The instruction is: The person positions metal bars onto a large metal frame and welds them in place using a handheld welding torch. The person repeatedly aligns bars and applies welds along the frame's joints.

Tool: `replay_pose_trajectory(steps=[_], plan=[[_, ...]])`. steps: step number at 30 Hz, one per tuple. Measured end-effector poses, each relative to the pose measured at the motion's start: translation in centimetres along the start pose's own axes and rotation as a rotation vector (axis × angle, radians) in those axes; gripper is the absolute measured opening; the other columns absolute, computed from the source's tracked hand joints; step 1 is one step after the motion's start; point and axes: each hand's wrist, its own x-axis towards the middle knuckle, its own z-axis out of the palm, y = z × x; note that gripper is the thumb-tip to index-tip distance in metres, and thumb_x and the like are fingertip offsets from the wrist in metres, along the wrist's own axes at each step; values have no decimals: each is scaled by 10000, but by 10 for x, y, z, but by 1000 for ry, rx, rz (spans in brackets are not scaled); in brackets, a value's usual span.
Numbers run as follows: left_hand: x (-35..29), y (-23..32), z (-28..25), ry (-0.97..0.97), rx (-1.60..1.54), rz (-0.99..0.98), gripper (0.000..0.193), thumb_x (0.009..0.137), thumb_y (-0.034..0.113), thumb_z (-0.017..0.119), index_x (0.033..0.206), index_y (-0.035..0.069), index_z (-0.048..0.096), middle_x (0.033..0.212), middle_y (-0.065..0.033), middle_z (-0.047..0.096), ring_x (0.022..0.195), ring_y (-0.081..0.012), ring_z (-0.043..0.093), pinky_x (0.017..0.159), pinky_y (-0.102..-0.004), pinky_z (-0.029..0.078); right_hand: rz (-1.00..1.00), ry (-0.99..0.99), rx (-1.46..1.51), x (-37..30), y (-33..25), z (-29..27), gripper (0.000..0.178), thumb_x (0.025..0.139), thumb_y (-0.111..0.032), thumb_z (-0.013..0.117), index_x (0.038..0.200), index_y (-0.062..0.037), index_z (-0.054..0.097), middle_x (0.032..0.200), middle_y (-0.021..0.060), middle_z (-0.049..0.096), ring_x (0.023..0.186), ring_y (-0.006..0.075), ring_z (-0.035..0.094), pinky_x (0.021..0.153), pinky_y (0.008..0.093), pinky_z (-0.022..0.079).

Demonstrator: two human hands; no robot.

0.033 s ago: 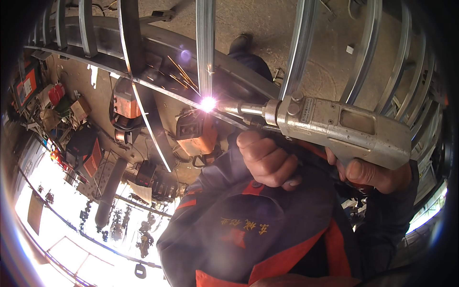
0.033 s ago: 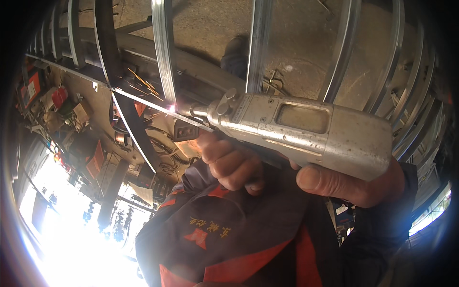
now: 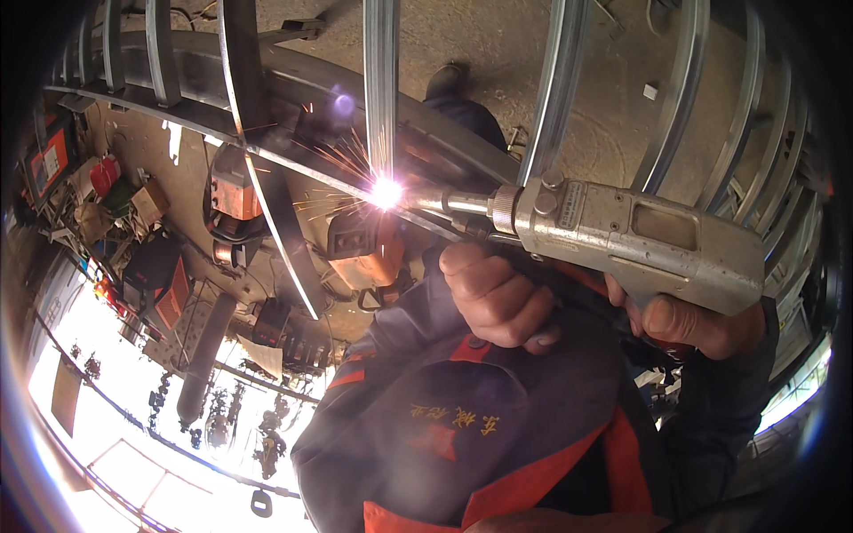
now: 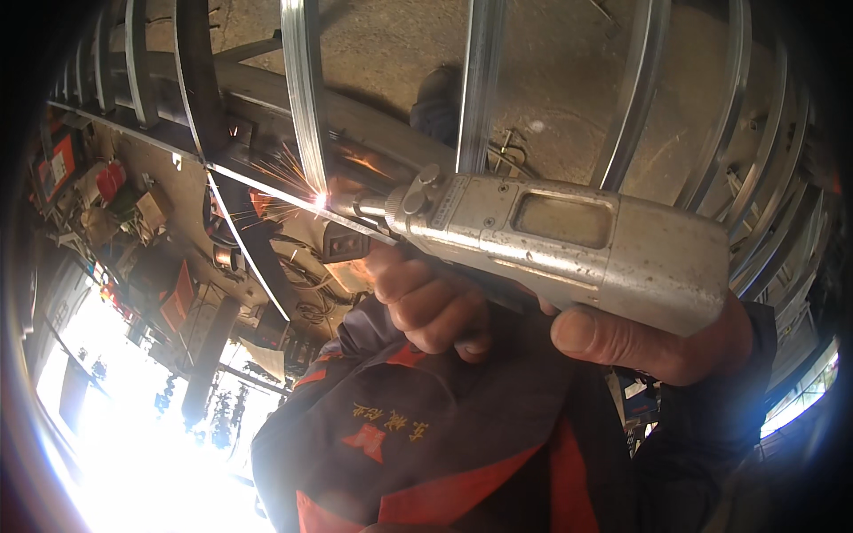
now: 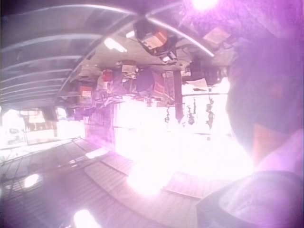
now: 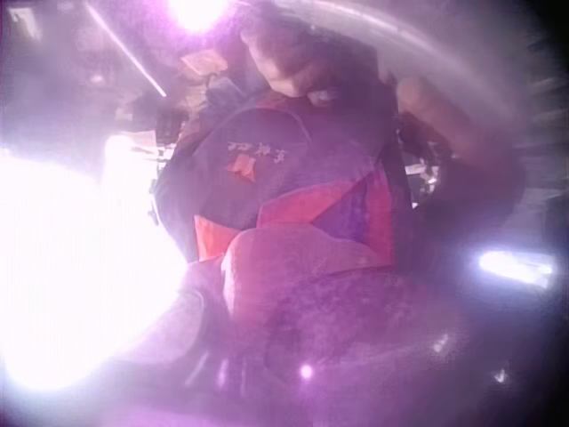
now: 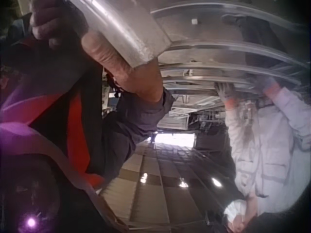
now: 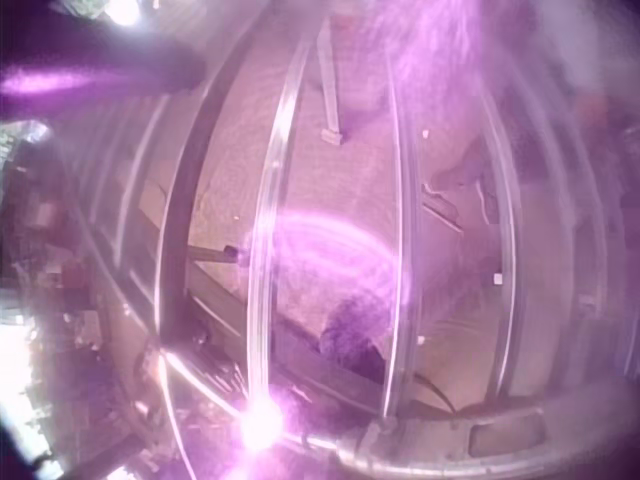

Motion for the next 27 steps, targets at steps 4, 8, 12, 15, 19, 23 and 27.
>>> replay_pose_trajectory(steps=[4,8,12,15,19,23,27], plan=[[1,-2,4,45,-28,23,278,912,392,573,763,159,553,694,33,472,607,-139,450,592,-335,333,31,-9,-4,-2,-2,-2,434,945,-292,782,1234,0,643,1006,68,711,901,158,684,757,295,552],[5,-8,8,82,-56,72,390,980,447,536,750,135,570,663,44,464,579,-127,414,548,-311,310,47,-15,2,-3,-3,-2,432,942,-290,786,1231,-2,644,1004,69,711,900,161,686,756,296,553],[5,-6,10,95,-49,52,391,979,442,540,743,131,566,638,44,459,590,-131,415,554,-311,310,53,12,-17,-6,-1,-1,469,940,-336,778,1225,9,637,1003,70,700,856,150,671,727,288,541],[1,-5,9,103,-84,36,368,952,433,554,748,128,580,647,40,483,595,-136,424,569,-321,319,16,23,-38,-9,7,-2,545,938,-419,761,1207,35,621,1003,76,675,742,115,634,655,268,517],[2,-10,-4,-63,-119,72,339,891,444,581,793,122,625,687,21,502,654,-165,479,602,-349,336,-66,31,-33,-21,21,-10,563,952,-399,745,1261,51,604,1087,145,692,756,155,668,687,284,547],[16,-11,-13,-274,-136,78,164,763,306,590,778,143,602,710,1,503,642,-198,484,631,-368,364,-222,299,321,-61,43,2,682,956,-502,691,1223,114,576,985,196,682,693,169,664,637,284,537],[36,-14,-26,-567,-177,76,205,859,304,607,888,108,661,822,-38,549,712,-226,516,677,-389,412,-562,467,15,-100,78,3,746,927,-603,669,1135,109,584,797,109,629,580,124,572,542,242,480]])
